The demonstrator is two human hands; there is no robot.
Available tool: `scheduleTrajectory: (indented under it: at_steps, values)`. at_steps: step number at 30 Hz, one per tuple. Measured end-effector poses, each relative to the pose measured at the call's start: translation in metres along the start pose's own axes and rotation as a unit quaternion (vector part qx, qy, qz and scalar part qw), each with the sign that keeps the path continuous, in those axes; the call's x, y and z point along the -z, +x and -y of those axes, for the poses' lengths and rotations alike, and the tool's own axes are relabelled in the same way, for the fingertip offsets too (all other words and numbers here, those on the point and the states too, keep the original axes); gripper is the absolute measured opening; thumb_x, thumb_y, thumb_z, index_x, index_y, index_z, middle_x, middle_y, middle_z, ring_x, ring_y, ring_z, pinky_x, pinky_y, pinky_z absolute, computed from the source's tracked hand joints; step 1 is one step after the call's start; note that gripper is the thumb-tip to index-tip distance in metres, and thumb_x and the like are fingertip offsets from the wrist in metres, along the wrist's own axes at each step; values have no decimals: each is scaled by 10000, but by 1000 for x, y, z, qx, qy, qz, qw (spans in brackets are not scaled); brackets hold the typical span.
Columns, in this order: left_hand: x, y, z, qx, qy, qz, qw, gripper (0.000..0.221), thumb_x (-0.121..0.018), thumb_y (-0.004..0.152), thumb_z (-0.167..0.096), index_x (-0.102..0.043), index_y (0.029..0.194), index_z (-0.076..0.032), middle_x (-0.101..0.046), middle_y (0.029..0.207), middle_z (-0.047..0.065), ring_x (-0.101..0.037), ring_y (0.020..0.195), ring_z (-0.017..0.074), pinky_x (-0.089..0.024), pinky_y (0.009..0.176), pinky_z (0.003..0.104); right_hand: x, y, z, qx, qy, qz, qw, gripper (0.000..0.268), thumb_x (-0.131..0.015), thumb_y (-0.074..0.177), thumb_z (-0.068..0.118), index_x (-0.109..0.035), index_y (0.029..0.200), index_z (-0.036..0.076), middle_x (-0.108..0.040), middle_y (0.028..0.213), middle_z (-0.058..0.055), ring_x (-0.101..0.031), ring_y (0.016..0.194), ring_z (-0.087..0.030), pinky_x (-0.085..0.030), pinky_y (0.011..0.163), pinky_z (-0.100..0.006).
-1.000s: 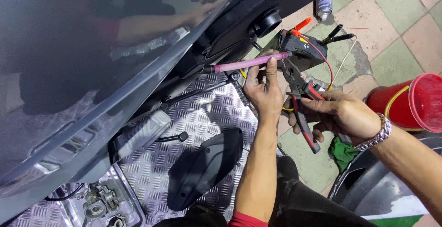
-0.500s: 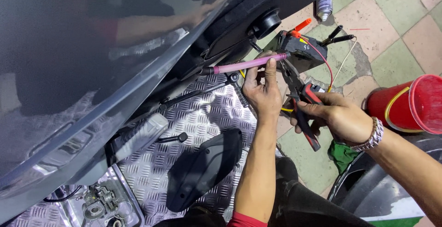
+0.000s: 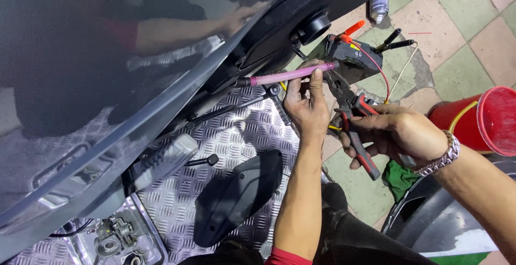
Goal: Repairing motorcycle wiring and installing a plastic body panel
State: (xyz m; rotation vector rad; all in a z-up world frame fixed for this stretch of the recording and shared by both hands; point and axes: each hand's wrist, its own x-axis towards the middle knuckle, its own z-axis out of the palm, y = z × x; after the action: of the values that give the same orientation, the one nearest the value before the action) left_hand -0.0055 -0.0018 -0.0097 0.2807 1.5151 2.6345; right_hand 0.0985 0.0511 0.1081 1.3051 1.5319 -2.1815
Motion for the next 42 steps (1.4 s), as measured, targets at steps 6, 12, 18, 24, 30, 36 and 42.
scheduleTrajectory:
  at_steps: [6,12,18,24,30,36,42]
  values:
    - [-1,2,4,-5,-4,-2,1000,246,-601,1044,-223,-684,1135,-11,-728,1119,112,-700,1096,253,-571,1014,355,11,8,-17,27,70,47,996,134,-536,934,50,-558,963,-79,-585,756,-221,-597,595,-369,-494,450,-426]
    - [-2,0,8,24,-34,-5,999,225,-614,1043,-218,-684,1151,-33,-726,1125,88,-691,1088,212,-558,1022,324,19,9,-17,28,-75,-97,992,277,-578,930,-5,-654,1139,-170,-747,985,-340,-717,811,-459,-564,731,-479]
    - [-15,-18,-11,27,-78,-12,996,161,-676,1010,-182,-712,1053,-32,-754,986,122,-720,912,176,-574,789,297,-10,28,3,235,-124,-284,921,352,-754,1007,415,-639,907,98,-519,634,-75,-483,523,-162,-379,446,-296]
    - [-6,-28,-27,100,-109,35,988,184,-693,1001,-191,-698,1013,-8,-749,985,128,-659,746,115,-539,615,233,-17,25,9,321,-55,-204,923,240,-827,929,207,-654,838,68,-527,542,-52,-509,432,-106,-380,395,-200]
    - [23,2,-124,-236,302,234,893,167,-816,872,-208,-765,1001,-116,-743,898,51,-708,831,271,-551,792,368,25,19,-1,344,-116,-151,920,163,-771,943,134,-680,922,0,-657,676,-145,-691,619,-205,-572,514,-322]
    - [1,42,-102,-364,355,393,766,285,-766,938,-249,-706,1201,-156,-745,1108,10,-690,1078,250,-439,966,417,56,36,-1,406,-125,-83,901,150,-740,935,109,-672,887,-15,-670,657,-152,-730,624,-221,-585,463,-319]
    - [-21,51,-89,-348,332,445,755,152,-710,977,-190,-715,1084,-82,-736,1000,70,-707,970,303,-518,830,422,65,51,2,423,-65,-41,903,100,-736,921,58,-670,921,-17,-645,631,-147,-732,621,-227,-572,426,-297]
